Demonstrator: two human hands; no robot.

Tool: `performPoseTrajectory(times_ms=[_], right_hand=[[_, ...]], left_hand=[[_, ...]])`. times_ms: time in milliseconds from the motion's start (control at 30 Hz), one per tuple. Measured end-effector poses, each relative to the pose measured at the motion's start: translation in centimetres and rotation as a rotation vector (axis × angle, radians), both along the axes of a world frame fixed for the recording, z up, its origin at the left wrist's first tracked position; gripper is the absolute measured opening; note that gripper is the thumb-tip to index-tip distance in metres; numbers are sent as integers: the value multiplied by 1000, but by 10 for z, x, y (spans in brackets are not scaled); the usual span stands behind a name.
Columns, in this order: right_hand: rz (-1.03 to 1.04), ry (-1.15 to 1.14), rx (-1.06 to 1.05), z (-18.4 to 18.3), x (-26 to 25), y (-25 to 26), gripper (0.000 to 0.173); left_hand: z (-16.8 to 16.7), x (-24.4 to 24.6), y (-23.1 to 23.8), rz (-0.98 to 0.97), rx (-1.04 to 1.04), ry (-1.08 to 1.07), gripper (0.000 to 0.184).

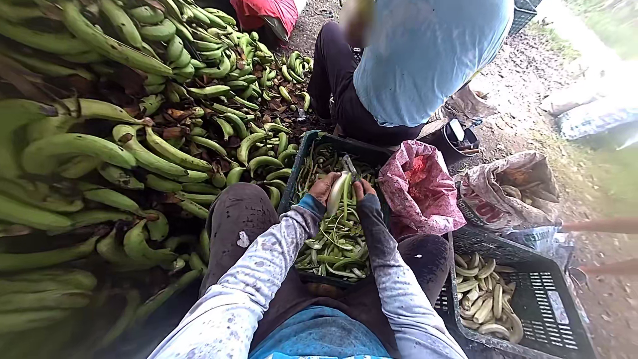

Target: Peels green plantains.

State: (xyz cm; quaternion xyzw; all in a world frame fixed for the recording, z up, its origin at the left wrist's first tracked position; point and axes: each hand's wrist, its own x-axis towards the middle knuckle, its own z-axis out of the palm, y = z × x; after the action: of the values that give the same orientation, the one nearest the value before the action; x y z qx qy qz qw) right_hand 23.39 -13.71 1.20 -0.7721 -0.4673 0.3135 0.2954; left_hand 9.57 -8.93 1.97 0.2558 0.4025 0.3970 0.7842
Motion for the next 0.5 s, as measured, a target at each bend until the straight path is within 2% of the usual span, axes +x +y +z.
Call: performPoseTrajectory(times_ms=[67,133,233,300,400,433,500], right_hand=[[-97,113,37,0,8,4,47],[39,91,113,4,7,-5,46],[427,-216,394,-11,8,-21,49],[497,-406,529,-17,9,-23,49],[284,-476,428,-10,16,-16,51],[165,-415,320,-3,20,-11,51],[-78,-167,142,13,27,-3,47]], left_hand=[[1,0,2,-53,-21,-7,25],[3,-9,12,-64,-51,-35,30],[-3,-25,28,-60,-15,-98,30],[-2,-21,29,-42,-26,-37,32],[1,-4,8,17,9,-37,26],[4,3,2,40,35,-15,26],[0,5,-3,-43,145,36,27]])
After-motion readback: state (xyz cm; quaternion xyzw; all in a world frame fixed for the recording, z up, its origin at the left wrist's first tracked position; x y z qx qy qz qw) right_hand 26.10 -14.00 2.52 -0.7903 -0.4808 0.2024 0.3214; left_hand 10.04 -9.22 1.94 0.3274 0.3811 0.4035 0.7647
